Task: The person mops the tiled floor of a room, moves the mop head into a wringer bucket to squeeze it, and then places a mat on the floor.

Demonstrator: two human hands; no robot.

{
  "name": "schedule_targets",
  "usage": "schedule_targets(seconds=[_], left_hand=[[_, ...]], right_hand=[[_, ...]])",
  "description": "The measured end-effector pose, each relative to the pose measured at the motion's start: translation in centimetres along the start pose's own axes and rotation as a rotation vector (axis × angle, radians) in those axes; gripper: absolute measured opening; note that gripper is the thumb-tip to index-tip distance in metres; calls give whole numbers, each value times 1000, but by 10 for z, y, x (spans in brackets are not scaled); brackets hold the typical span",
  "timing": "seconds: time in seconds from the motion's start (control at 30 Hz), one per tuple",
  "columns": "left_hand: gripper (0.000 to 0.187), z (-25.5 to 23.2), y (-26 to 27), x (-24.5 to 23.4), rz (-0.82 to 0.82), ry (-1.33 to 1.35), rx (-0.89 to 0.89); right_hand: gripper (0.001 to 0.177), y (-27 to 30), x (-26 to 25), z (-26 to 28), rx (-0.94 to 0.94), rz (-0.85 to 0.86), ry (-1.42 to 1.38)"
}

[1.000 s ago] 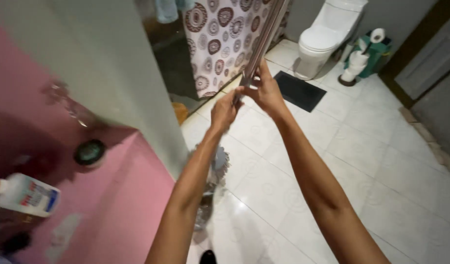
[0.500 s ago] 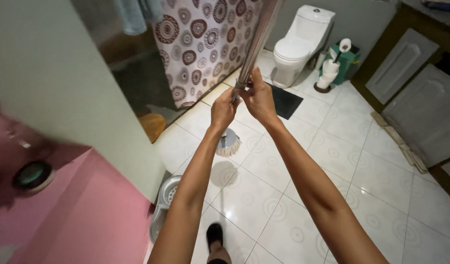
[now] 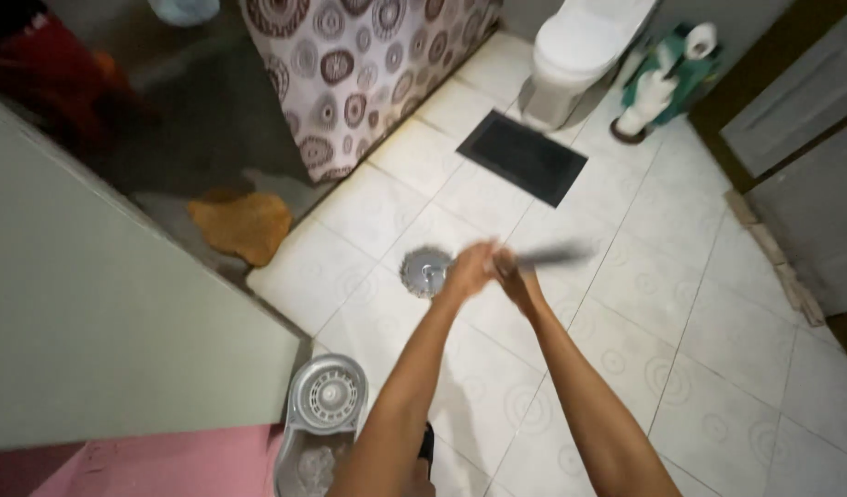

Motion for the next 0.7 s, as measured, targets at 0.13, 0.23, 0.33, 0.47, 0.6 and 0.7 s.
schedule_targets(seconds=[0.13,0.23,0.33,0.47,0.6,0.7], left_hand=[[48,43,49,52,93,145,-240],[34,44,60,62,89,125,-263],[31,41,59,52,77,103,-236],[18,41,68,76,229,119,-308],[31,38,66,87,-60,132,-168],[38,74,73,140,108,358,-502]], right_hand=[[19,26,-13,-66,204,-18,-233],[26,41,-10,-44,219,-84,235],[32,52,0,-21,316,-151,47],[30,62,-23,-72,743,-302,-186],[15,63,-40,-137,769,-193,-257],[11,60,-62,-152,760,-268,-229]])
Point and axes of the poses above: each hand's wrist, its own y-axis away from the middle knuckle, its own x-axis out of the palm, z = x × y, the point moved 10 cm from there along -y, towards the middle knuckle, and after that the axes turned 8 degrees about -y, right-handed, at the moved point
